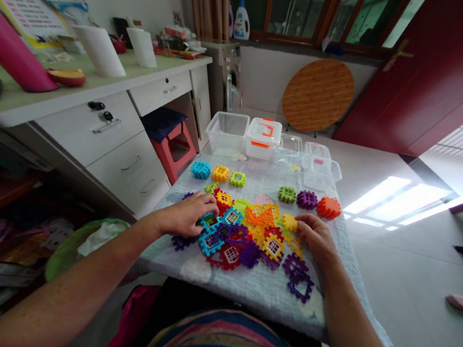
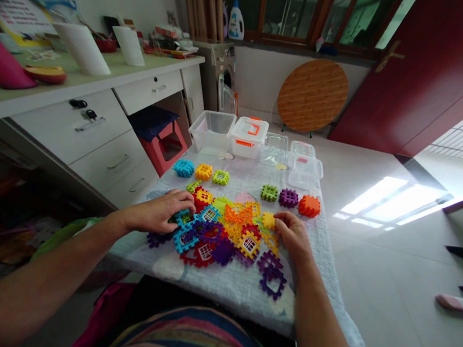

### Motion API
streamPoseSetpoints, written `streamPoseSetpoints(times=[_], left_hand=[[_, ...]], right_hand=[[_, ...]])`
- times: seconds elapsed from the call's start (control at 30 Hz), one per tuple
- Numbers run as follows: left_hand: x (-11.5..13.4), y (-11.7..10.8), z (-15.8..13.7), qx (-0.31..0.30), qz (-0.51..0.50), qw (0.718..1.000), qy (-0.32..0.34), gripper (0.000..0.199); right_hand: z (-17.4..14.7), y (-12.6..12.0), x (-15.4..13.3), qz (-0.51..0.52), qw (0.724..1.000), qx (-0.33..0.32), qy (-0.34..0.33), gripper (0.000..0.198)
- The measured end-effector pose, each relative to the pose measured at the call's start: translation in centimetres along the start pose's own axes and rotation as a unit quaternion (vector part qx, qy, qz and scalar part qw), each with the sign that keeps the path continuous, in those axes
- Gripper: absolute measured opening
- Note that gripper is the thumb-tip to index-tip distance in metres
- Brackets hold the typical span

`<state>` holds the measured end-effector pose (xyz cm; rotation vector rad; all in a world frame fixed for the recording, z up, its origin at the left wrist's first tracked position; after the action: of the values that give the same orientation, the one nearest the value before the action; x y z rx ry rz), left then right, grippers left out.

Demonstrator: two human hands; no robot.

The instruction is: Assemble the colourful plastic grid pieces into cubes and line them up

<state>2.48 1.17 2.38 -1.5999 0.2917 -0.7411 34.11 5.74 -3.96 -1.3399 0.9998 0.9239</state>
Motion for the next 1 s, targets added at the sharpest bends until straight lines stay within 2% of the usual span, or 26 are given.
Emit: streamPoseSetpoints(times=[0.07, 0.17, 0.27, 0.33, 0.43, 0.5, 0.57, 0.67, 0.83, 1.0], left_hand=[[0.1, 0.1, 0.1, -0.009, 0.005, 1.000, -0.002, 0.053], [0.3, 0.3, 0.3, -0.027, 0.010, 1.000, -0.006, 0.059], [0.5, 0.5, 0.6, -0.046, 0.022, 0.999, -0.018, 0.060], [0.5, 0.6, 0.8, -0.054, 0.029, 0.998, -0.026, 0.058], [0.5, 0.5, 1.0, -0.050, 0.028, 0.998, -0.029, 0.053], [0.5, 0.3, 1.1, -0.041, 0.025, 0.998, -0.029, 0.051], [0.4, -0.1, 1.1, -0.032, 0.026, 0.999, -0.032, 0.050], [0.3, -1.0, 0.9, -0.003, 0.029, 0.999, -0.035, 0.048], [1.3, -3.0, -0.3, 0.064, 0.015, 0.998, -0.022, 0.049], [3.5, -2.4, -2.2, 0.061, -0.016, 0.998, -0.021, 0.048]], right_hand=[[-0.2, 0.3, -1.2, -0.017, 0.999, 0.005, -0.028, 0.025], [-1.5, 2.4, -5.4, -0.082, 0.989, -0.026, -0.120, 0.019], [-4.7, 7.0, -11.1, -0.160, 0.942, -0.110, -0.272, 0.016], [-6.7, 10.0, -13.5, -0.198, 0.913, -0.149, -0.324, 0.032], [-8.2, 13.6, -14.5, -0.277, 0.881, -0.163, -0.347, 0.051], [-8.6, 15.4, -14.1, -0.320, 0.863, -0.170, -0.352, 0.053], [-8.5, 16.6, -13.4, -0.352, 0.849, -0.172, -0.354, 0.047], [-7.7, 16.7, -12.7, -0.370, 0.849, -0.149, -0.347, 0.032], [-5.9, 14.6, -12.3, -0.371, 0.871, -0.073, -0.314, 0.016], [-4.4, 12.6, -11.6, -0.360, 0.888, -0.020, -0.285, 0.012]])
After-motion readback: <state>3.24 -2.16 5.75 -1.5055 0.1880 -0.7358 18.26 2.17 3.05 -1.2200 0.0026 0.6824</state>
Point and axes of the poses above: each hand's wrist, its own z-axis towards the middle knuckle, its own y-axis out of the palm, x = y × z, the point moved 10 cm from there along z, towards the middle knuckle, and after that the axes turned 6 degrees about x, right-handed, at the moved point
